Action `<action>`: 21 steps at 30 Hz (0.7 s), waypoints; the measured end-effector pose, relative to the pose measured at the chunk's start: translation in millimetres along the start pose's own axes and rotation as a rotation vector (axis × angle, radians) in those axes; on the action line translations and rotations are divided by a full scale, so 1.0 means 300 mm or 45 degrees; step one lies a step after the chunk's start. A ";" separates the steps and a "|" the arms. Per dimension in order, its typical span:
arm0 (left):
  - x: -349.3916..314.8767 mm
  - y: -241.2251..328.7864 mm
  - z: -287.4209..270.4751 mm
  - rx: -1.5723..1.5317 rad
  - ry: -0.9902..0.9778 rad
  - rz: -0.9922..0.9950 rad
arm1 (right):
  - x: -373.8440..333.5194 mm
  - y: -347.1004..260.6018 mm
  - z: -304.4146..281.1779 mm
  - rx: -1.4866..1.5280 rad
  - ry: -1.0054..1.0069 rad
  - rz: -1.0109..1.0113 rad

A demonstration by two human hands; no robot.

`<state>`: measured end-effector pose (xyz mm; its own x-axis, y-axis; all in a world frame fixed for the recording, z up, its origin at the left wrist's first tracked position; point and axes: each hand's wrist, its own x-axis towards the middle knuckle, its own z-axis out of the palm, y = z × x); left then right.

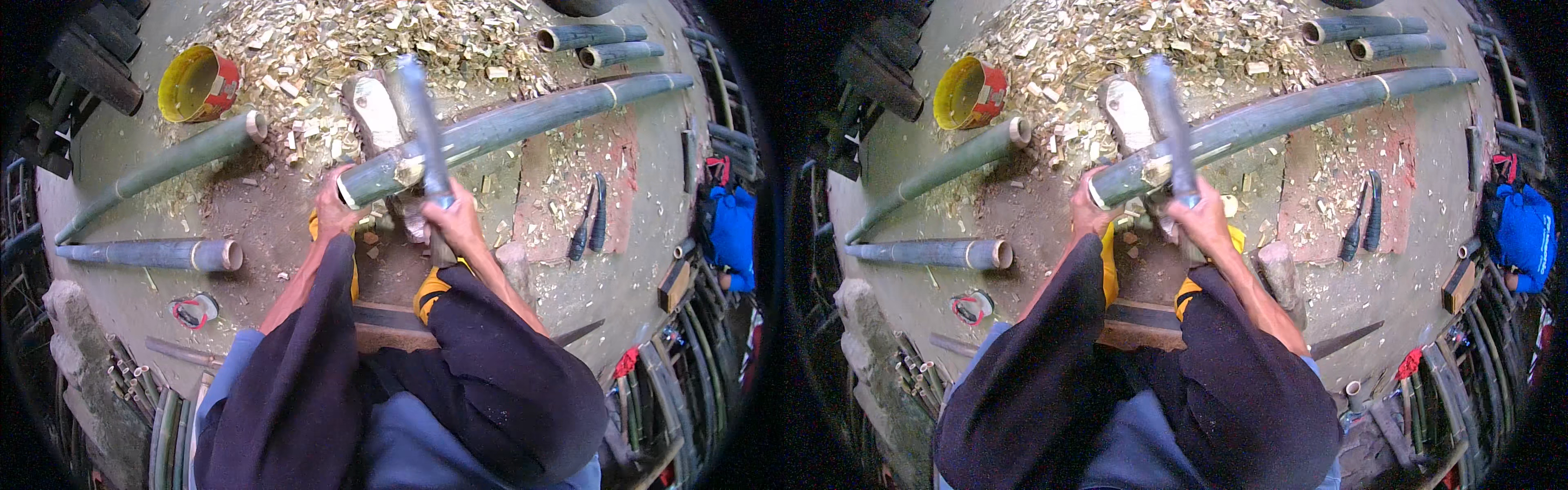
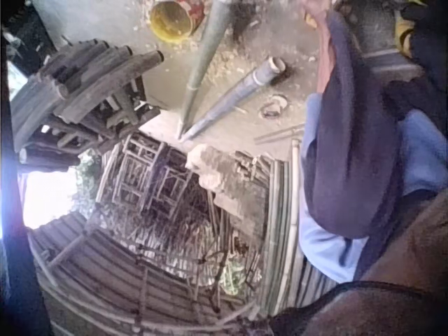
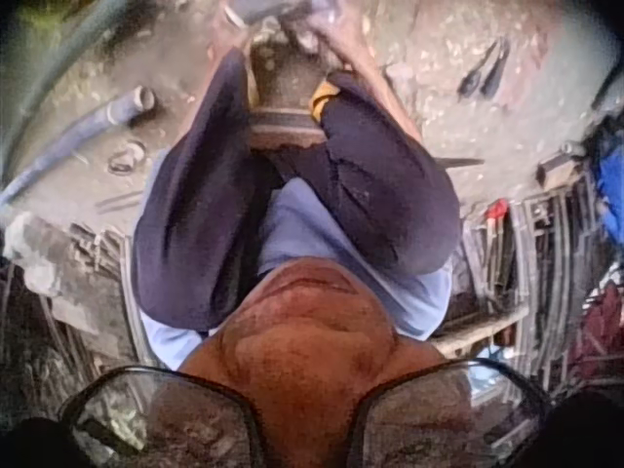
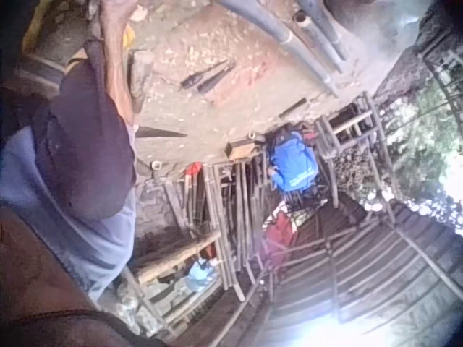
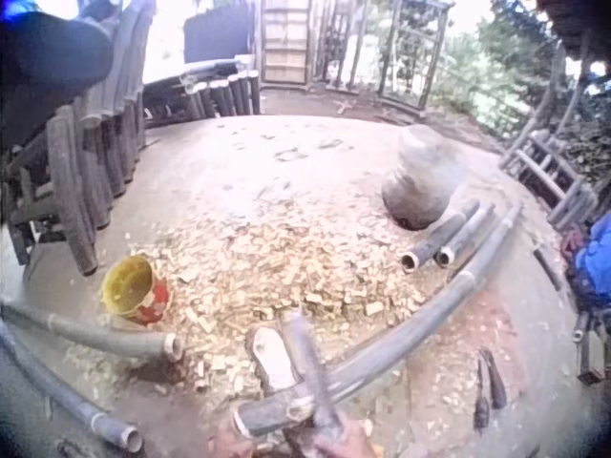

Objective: The person saws into a bamboo stalk and shaves its surface using a blade by hand while sitting on the ground. They handle multiple stalks, moving them into position and clearing wood shavings.

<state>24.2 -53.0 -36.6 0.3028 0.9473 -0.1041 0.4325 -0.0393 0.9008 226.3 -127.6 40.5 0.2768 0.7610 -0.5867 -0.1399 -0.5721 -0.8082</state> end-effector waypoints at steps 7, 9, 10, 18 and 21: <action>-0.006 -0.016 -0.001 -0.081 -0.018 -0.090 | -0.053 0.035 0.065 -0.027 -0.347 -0.019; 0.000 -0.001 0.000 -0.031 -0.012 -0.079 | -0.044 0.011 0.041 0.276 -0.050 0.135; 0.003 0.003 -0.005 -0.032 -0.011 -0.079 | -0.010 0.048 0.025 0.234 0.129 -0.067; 0.033 0.019 -0.064 -0.170 -0.322 -0.507 | -0.044 0.051 0.031 0.261 0.150 0.057; 0.047 0.087 -0.075 -0.298 -0.367 -0.599 | -0.056 0.053 0.004 -0.100 0.014 -0.072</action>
<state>20.7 -33.5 -5.0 0.3567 0.7201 -0.5952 0.3876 0.4656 0.7956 218.3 -149.1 37.6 0.2923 0.7897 -0.5393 -0.0488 -0.5509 -0.8332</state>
